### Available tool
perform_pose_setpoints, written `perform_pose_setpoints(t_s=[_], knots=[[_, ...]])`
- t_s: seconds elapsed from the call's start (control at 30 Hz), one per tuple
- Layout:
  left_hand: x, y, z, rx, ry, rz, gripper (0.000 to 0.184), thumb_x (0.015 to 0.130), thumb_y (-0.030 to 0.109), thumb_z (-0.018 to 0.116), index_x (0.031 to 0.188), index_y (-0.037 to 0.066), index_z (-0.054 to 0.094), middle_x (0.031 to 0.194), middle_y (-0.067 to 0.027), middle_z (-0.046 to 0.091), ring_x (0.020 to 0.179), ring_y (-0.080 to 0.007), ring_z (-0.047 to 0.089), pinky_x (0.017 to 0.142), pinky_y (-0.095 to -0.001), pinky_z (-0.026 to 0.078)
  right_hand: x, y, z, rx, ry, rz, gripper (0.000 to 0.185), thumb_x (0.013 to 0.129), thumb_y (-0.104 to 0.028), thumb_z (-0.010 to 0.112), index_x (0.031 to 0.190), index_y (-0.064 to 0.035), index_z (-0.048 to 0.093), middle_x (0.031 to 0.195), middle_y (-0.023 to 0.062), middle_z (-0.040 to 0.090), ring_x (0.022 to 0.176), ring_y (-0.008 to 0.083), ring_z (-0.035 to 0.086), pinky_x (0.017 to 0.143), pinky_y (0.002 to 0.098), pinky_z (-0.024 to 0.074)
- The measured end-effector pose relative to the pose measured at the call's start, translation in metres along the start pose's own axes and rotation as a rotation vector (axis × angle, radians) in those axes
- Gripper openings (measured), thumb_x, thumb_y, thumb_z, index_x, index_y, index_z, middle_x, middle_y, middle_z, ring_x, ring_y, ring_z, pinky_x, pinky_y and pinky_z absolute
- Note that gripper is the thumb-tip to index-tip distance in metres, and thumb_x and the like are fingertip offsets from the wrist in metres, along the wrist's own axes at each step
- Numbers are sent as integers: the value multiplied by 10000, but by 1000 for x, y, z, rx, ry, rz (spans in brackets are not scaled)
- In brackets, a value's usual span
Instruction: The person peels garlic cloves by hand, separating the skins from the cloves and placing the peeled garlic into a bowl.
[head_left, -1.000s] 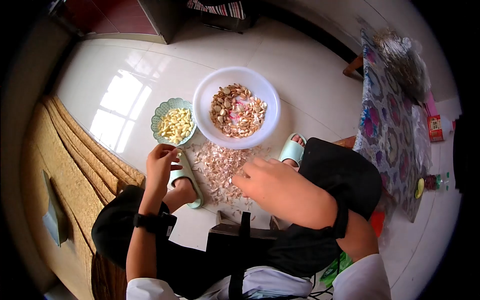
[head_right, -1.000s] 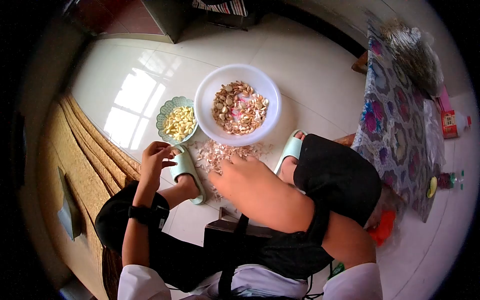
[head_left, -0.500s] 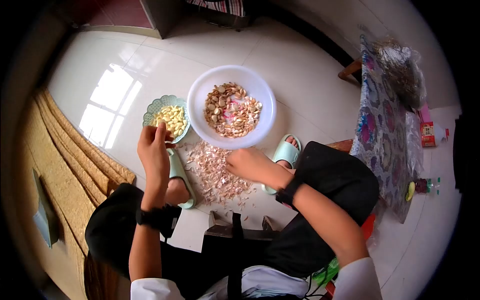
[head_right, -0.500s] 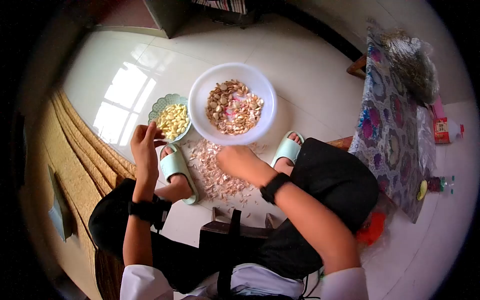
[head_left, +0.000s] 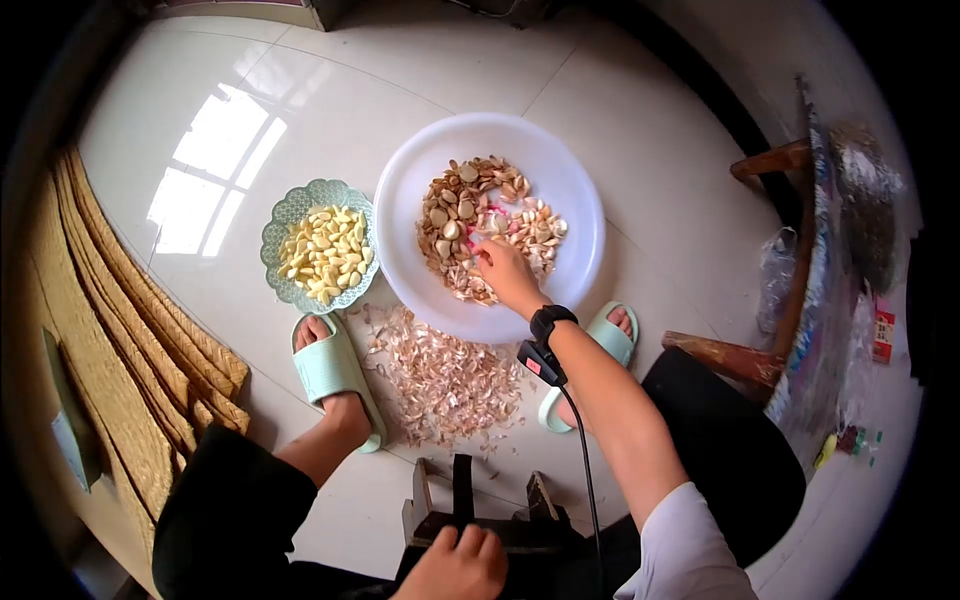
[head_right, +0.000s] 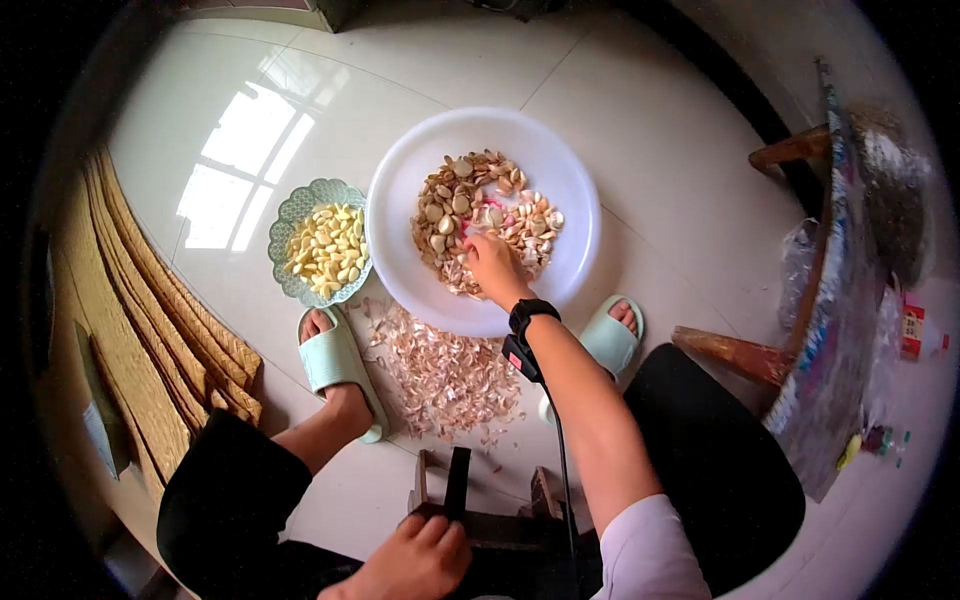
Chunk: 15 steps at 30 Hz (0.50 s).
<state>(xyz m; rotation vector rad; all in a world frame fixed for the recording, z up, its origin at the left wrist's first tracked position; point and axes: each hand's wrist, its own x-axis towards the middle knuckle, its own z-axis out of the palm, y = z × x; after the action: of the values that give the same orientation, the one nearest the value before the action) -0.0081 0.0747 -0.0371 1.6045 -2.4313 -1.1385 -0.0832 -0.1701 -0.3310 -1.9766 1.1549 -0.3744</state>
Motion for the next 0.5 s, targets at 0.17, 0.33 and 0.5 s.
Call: perform_pose_setpoints(t_s=[0.17,0.33,0.5], knots=[[15,-2,-20,-81,-109,6,224,690,175,497,800,3,589,865,-144,528,856,-256,485,717,-331,400,42,13,21,-19,134,11,120,767,-68,523,877,-40,561,876,119,561,835,315,547,710,389,449],[18,9,-29,-155,-83,21,313,710,194,484,905,-33,576,962,-196,532,923,-293,484,776,-367,404,61,15,23,-28,196,-26,156,754,-53,539,908,-54,567,940,104,543,850,302,547,723,385,449],[73,-150,40,-773,797,-933,373,838,306,408,1061,22,499,1030,-110,504,943,-215,467,845,-324,365,79,25,24,-281,427,-110,189,738,-59,560,923,-90,587,954,94,518,837,288,530,707,379,444]])
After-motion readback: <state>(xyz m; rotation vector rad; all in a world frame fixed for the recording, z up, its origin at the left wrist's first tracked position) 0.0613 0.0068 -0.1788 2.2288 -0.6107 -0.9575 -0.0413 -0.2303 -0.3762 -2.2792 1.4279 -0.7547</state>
